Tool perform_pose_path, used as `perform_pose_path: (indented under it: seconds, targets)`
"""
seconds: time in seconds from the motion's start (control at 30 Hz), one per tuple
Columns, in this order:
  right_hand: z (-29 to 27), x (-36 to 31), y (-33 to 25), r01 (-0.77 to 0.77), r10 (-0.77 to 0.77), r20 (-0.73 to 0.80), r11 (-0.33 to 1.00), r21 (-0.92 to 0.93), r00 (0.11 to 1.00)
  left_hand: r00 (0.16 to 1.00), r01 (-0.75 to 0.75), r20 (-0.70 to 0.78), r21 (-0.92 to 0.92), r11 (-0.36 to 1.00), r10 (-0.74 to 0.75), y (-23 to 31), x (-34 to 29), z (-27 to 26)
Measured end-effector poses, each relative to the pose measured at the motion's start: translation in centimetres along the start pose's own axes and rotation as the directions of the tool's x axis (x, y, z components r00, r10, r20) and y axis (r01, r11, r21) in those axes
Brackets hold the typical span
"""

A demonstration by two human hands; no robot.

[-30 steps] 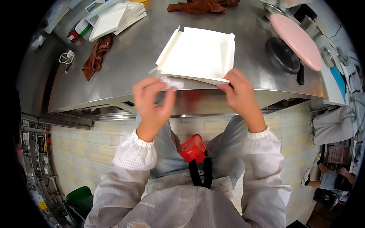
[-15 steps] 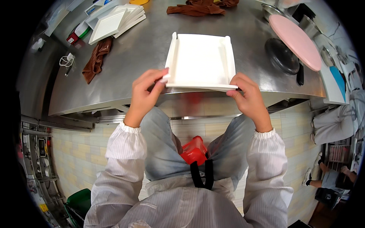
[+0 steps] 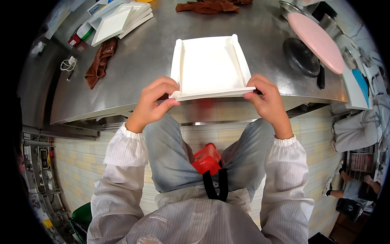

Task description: The person assembles white styrofoam trays by folding the flat pieces into shape and snapping the edges together. They handle the trays one at a time, stacking the finished units on the metal counter.

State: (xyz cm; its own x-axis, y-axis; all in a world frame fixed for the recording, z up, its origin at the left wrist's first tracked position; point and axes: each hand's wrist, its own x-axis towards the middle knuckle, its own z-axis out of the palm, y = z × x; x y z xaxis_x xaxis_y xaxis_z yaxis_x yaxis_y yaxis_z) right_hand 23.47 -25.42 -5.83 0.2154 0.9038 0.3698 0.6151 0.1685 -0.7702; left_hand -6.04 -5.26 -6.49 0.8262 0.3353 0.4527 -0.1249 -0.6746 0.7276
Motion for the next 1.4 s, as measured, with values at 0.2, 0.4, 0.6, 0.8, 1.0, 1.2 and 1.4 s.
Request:
perform_pose_path:
  seconds: [0.2,0.4,0.6,0.8,1.0,1.2,1.4]
  targets:
    - [-0.1,0.0,0.3,0.006,-0.006,0.000,1.000,-0.015,1.000,0.980,-0.171,-0.070,0.176,0.969,0.186,0.4,0.1,1.7]
    - [0.1,0.1,-0.2,0.007,-0.006,0.018,0.999,-0.042,1.000,0.993,-0.110,0.051,0.110,0.988,0.105,0.0,-0.2,1.1]
    - [-0.2,0.2,0.0,0.048,-0.041,0.061,0.993,-0.110,0.997,0.966,0.202,0.167,-0.019,0.979,-0.196,1.3,1.0,0.1]
    - [0.7,0.0,-0.5,-0.082,0.082,0.001,0.993,-0.089,0.997,0.988,0.118,0.096,0.035,0.992,-0.121,0.4,1.9,0.9]
    - [0.8,0.3,-1.1,-0.162,0.163,0.000,0.982,-0.097,0.987,0.931,0.329,0.159,0.028,0.944,-0.329,1.5,3.2,0.8]
    - [0.7,0.9,-1.2,0.008,-0.008,0.000,0.974,-0.224,1.000,0.958,0.286,-0.002,0.034,0.958,-0.286,1.5,3.4,1.5]
    - [1.8,-0.7,-1.5,0.133,-0.153,-0.085,0.971,-0.199,0.985,0.985,-0.076,-0.130,0.273,0.959,0.115,0.2,1.4,2.7]
